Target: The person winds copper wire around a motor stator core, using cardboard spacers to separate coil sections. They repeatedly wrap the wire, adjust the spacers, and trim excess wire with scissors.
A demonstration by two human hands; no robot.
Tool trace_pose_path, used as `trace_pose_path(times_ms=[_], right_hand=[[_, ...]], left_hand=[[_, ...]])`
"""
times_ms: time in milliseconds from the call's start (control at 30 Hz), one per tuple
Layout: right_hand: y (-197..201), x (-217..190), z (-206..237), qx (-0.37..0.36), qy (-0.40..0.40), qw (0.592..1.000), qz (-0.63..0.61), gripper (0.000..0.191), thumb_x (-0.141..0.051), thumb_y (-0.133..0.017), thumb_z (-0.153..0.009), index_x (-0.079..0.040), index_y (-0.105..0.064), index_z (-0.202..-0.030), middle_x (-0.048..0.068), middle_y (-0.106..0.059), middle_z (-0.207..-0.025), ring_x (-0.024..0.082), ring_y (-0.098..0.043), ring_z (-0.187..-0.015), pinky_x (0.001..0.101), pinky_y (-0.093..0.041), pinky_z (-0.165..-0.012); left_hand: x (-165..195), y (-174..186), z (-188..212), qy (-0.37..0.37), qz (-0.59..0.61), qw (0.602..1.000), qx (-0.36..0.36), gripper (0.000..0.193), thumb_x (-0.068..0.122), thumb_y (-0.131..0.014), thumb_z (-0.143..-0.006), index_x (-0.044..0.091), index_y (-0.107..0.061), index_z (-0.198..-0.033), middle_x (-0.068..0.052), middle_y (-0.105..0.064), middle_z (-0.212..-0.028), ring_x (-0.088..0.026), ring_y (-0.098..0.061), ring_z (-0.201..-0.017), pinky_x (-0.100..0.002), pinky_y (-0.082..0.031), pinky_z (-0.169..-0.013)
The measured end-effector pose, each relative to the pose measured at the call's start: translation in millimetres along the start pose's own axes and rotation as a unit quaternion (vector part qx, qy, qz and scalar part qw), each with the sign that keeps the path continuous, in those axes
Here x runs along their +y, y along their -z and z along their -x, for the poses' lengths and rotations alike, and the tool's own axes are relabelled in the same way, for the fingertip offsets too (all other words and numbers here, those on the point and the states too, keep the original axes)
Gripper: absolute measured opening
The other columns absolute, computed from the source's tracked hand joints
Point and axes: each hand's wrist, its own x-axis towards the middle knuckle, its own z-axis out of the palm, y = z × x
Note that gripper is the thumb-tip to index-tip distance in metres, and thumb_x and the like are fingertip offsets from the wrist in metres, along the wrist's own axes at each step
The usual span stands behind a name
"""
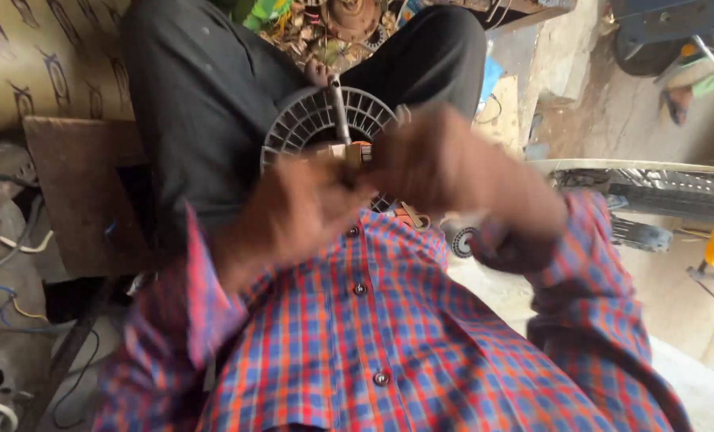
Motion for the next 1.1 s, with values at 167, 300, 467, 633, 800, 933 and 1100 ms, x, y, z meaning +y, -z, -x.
trace_pose_path(times_ms=[167,300,467,633,800,933,1100], right_hand=[[15,78,-7,0.095,-0.073,0.984,0.134,0.013,-0.013,-0.082,-0.089,-0.007,-0.078,-0.099,0.01,-0.069,-0.083,0.027,-0.067,-0.073,0.0385,-0.052,-0.064],[32,74,12,0.117,-0.075,0.974,0.179,0.008,-0.01,-0.082,-0.095,-0.008,-0.075,-0.096,0.008,-0.071,-0.088,0.025,-0.069,-0.078,0.0372,-0.054,-0.069],[41,23,25,0.117,-0.033,0.96,0.254,0.006,-0.006,-0.079,-0.096,-0.01,-0.074,-0.096,0.005,-0.068,-0.086,0.025,-0.069,-0.08,0.037,-0.054,-0.071],[30,8,16,0.095,-0.031,0.974,0.201,0.01,-0.009,-0.084,-0.092,-0.007,-0.077,-0.097,0.009,-0.059,-0.077,0.027,-0.064,-0.07,0.0417,-0.048,-0.062],[9,59,-4,0.117,-0.027,0.976,0.181,0.012,-0.012,-0.083,-0.094,-0.007,-0.074,-0.099,0.007,-0.069,-0.089,0.027,-0.069,-0.083,0.0396,-0.054,-0.072],[7,100,11,0.144,-0.084,0.965,0.2,0.007,-0.011,-0.082,-0.088,-0.009,-0.076,-0.092,0.008,-0.071,-0.087,0.028,-0.069,-0.079,0.0405,-0.054,-0.069],[14,59,34,0.123,-0.056,0.946,0.293,0.014,-0.004,-0.071,-0.088,-0.016,-0.074,-0.095,0.004,-0.074,-0.099,0.028,-0.071,-0.091,0.0421,-0.056,-0.078]], left_hand=[[-15,-18,33,0.069,0.029,0.988,0.135,0.008,0.01,-0.079,-0.093,0.006,-0.072,-0.092,-0.007,-0.062,-0.081,-0.017,-0.052,-0.061,-0.032,-0.041,-0.054],[-41,-7,-25,0.102,0.054,0.984,0.138,0.024,0.026,-0.082,-0.096,0.004,-0.074,-0.09,-0.005,-0.061,-0.081,-0.02,-0.06,-0.068,-0.035,-0.047,-0.063],[-34,11,-70,0.041,-0.003,0.999,0.019,0.046,0.047,-0.091,-0.08,0.006,-0.076,-0.093,-0.013,-0.07,-0.113,-0.032,-0.067,-0.113,-0.046,-0.053,-0.098],[9,-8,-12,0.064,-0.02,0.997,0.049,0.018,0.026,-0.087,-0.084,0.012,-0.078,-0.091,-0.012,-0.06,-0.143,-0.044,-0.047,-0.145,-0.053,-0.038,-0.124],[4,-30,32,0.045,-0.238,0.963,0.114,0.01,0.013,-0.085,-0.086,0.011,-0.077,-0.09,-0.011,-0.058,-0.14,-0.043,-0.049,-0.135,-0.057,-0.039,-0.116],[-5,-20,8,0.219,0.133,0.933,0.252,0.012,0.014,-0.082,-0.084,0.01,-0.072,-0.087,-0.01,-0.061,-0.117,-0.032,-0.057,-0.107,-0.045,-0.049,-0.089],[-37,10,-80,0.131,-0.075,0.984,-0.097,0.028,0.027,-0.092,-0.079,0.004,-0.076,-0.08,-0.012,-0.071,-0.082,-0.028,-0.068,-0.078,-0.04,-0.053,-0.071]])
